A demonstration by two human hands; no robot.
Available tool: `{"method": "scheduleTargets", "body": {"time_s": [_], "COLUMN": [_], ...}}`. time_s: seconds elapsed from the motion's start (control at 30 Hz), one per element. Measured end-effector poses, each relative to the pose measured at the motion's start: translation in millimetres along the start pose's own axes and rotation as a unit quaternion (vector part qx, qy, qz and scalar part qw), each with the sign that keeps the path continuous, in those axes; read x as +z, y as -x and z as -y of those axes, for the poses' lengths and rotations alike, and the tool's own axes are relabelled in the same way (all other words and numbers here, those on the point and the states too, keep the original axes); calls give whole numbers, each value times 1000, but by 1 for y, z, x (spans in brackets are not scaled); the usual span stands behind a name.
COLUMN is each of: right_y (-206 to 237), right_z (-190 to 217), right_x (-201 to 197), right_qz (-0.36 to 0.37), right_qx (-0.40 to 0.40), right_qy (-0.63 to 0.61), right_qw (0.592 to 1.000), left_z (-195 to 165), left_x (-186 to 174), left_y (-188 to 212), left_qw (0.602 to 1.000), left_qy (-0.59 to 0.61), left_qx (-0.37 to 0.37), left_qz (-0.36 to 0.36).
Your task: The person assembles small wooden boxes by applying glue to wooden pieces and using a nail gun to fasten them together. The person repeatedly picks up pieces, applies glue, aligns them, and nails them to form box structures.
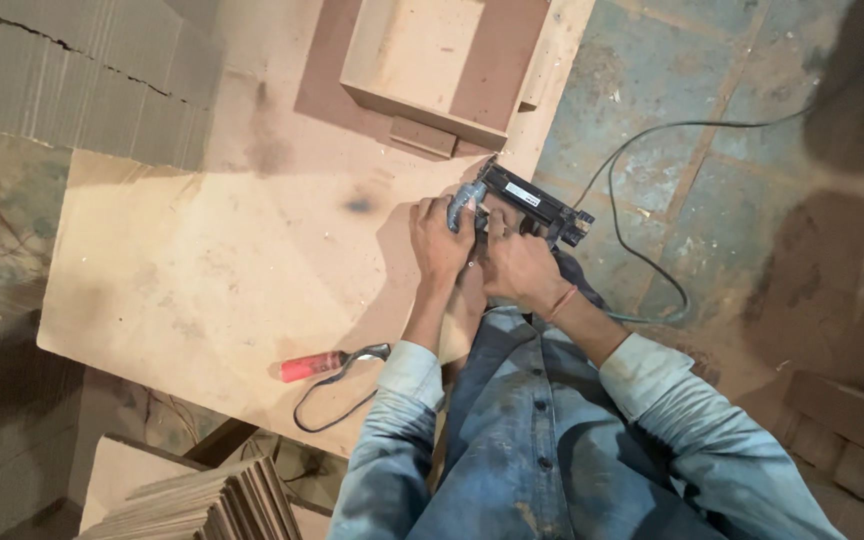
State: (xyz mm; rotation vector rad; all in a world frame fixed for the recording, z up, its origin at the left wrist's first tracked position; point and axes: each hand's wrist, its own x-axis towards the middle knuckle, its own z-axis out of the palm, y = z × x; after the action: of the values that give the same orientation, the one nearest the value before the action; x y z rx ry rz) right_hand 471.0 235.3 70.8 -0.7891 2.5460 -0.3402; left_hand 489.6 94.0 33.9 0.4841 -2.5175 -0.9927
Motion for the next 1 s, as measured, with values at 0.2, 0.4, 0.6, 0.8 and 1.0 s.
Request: {"method": "scheduleTargets", "body": {"time_s": [0.2, 0.4, 0.6, 0.8, 1.0], "right_y": [-4, 2, 10, 10, 20], "right_z": [-8, -8, -2, 3, 3], "right_x": [3, 3, -10, -16, -24], "right_qz": [-26, 20, -104, -42, -178], "right_qx": [-18, 8, -66, -21, -136], "right_qy": [62, 21, 48, 44, 52], "right_qw": [998, 1000, 991, 998, 973], "left_z": [-3, -2, -3, -2, -8], "left_x": [3, 4, 0, 1, -4], "left_y": [-2, 1, 5, 3, 7], "left_qw": [1000, 999, 998, 998, 998], "left_qy": [6, 41, 50, 52, 41], "left_qx": [-4, 9, 2, 13, 20], "left_qz": [7, -20, -26, -32, -44]}}
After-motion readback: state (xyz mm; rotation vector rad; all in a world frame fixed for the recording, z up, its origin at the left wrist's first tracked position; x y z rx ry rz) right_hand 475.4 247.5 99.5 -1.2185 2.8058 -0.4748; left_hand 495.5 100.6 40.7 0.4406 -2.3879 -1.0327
